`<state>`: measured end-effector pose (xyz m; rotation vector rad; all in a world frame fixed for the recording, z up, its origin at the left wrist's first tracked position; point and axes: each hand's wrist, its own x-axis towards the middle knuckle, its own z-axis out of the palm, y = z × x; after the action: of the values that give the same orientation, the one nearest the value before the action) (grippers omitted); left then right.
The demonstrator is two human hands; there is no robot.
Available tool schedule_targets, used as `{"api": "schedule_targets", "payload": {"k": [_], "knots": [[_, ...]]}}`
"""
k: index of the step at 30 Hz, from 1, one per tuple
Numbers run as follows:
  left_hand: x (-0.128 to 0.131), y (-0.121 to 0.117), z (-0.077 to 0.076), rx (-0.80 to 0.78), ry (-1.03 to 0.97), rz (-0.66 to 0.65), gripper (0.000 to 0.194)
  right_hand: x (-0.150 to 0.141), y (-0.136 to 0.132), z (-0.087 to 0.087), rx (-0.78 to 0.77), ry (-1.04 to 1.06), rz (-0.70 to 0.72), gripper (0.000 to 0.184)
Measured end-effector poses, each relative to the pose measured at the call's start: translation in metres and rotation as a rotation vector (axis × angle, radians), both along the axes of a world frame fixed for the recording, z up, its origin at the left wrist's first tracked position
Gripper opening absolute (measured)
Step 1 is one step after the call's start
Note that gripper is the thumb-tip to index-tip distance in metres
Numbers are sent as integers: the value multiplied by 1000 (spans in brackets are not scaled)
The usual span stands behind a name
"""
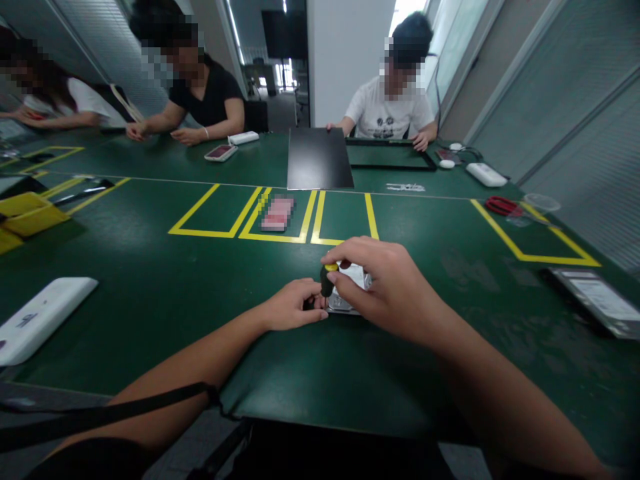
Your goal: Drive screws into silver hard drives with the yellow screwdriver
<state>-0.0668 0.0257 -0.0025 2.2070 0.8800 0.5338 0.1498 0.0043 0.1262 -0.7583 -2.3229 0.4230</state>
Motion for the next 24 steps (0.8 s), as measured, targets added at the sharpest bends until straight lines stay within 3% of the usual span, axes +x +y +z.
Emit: {"api": "schedule_targets", "payload": {"k": [13,24], "knots": [[1,-1,-1,-11,6,24,18,-1,4,-2,20,23,-83,10],[0,0,1,37,21,12,20,-1,2,0,-26,22,-53,14]]}}
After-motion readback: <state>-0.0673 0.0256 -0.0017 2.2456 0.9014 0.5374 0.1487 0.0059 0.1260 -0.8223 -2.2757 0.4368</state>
